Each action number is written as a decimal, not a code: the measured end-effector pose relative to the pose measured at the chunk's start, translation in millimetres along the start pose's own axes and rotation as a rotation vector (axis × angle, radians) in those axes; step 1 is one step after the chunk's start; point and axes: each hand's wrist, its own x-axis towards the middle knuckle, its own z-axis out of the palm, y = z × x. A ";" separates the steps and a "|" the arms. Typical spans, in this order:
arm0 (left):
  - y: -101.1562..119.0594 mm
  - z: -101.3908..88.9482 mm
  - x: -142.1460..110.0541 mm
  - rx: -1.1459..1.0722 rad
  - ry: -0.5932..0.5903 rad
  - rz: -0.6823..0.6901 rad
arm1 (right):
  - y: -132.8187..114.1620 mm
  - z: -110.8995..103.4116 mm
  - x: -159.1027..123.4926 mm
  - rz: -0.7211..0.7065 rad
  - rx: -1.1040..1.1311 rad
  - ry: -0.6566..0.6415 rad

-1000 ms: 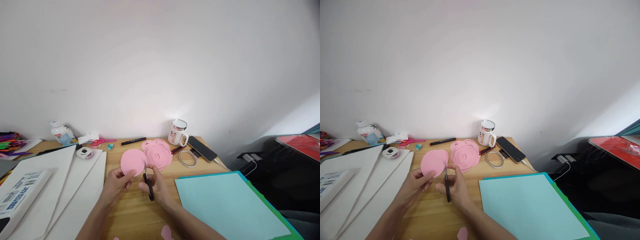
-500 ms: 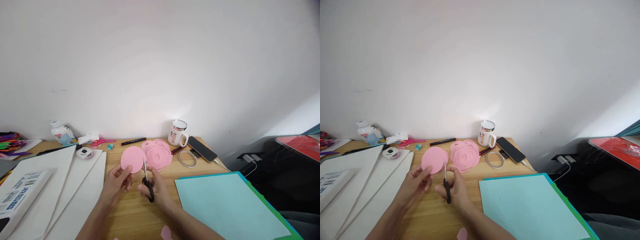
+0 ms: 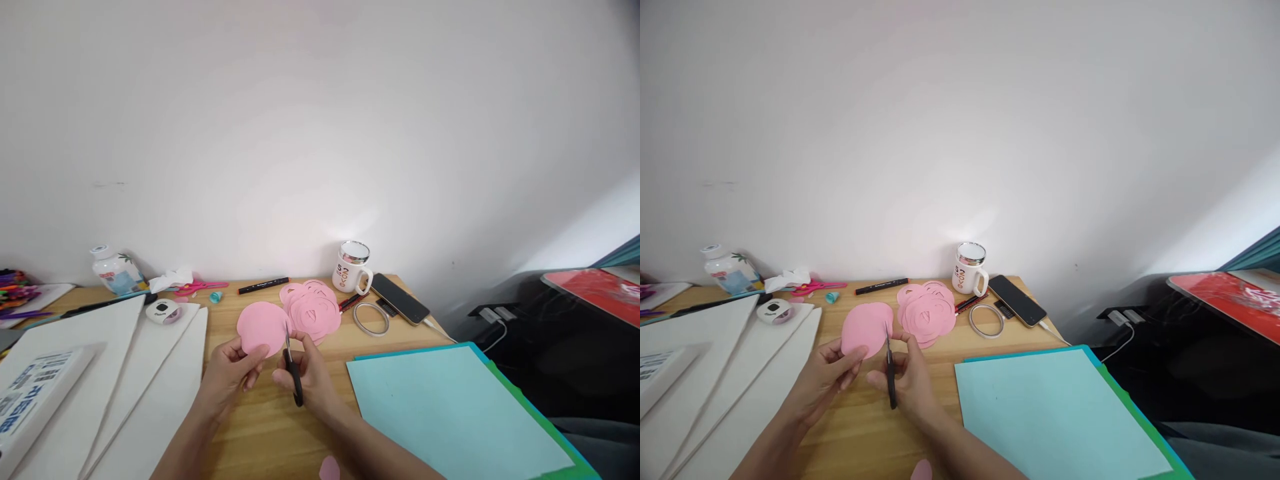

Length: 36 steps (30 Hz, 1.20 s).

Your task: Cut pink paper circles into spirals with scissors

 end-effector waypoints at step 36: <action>-0.7 2.1 -1.9 0.183 -0.006 0.017 | -6.7 5.7 -3.1 0.036 0.058 -0.031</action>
